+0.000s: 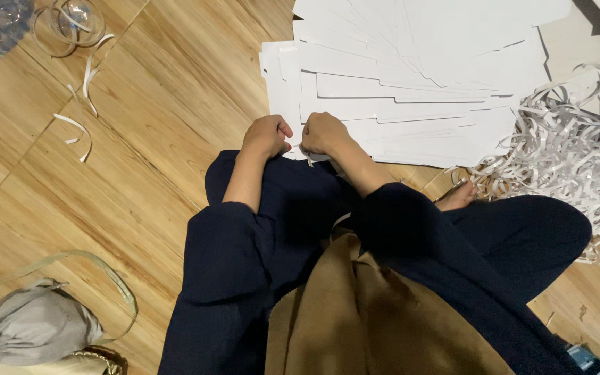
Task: The person sits on the floor and applies clear tape to the edges of a stack of white paper sheets. They repeatedly tear pieces of tape and press them onto the paper, then smooth the tape down. The person handles the paper stack and a roll of tape.
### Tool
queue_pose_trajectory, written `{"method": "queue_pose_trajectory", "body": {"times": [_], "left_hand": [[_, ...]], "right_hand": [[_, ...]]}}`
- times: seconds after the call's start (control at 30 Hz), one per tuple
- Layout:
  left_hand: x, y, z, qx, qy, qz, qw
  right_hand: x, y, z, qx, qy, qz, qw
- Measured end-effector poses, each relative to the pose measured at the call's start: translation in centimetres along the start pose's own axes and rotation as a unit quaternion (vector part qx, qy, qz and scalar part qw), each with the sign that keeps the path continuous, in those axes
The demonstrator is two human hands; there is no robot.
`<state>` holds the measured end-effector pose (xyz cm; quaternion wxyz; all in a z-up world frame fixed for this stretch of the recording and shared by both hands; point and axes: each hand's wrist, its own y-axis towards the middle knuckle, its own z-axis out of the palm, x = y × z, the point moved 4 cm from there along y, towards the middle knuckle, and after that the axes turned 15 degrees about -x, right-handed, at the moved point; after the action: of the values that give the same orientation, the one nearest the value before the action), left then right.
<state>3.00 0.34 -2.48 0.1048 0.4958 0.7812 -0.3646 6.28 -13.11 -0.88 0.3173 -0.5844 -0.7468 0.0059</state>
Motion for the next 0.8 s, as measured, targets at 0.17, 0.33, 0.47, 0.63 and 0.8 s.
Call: {"method": "queue_pose_trajectory", "body": {"times": [0.17,0.33,0.47,0.63,0.8], "left_hand": [[-1.0,-0.8,-1.0,0.006,-0.004,0.001,1.000],[0.7,0.5,0.8,0.002,0.008,0.004,1.000],[0.7,0.6,0.8,0.001,-0.005,0.000,1.000],[-0.4,-0.4,-0.1,0.006,-0.015,-0.008,1.000],[-0.4,-0.4,0.2,-0.036,0.026,-0.006,0.999]], "right_hand": [[0.1,0.5,0.2,0.005,-0.007,0.006,1.000],[0.1,0.6,0.0,0.003,-0.002,0.012,1.000],[0.6,0.2,-0.4,0.009,0.003,0.011,1.000],[0.3,0.9,0.5,0.006,-0.012,0.009,1.000],[0.0,1.4,1.3,0.007,-0.021,0.011,1.000]]}}
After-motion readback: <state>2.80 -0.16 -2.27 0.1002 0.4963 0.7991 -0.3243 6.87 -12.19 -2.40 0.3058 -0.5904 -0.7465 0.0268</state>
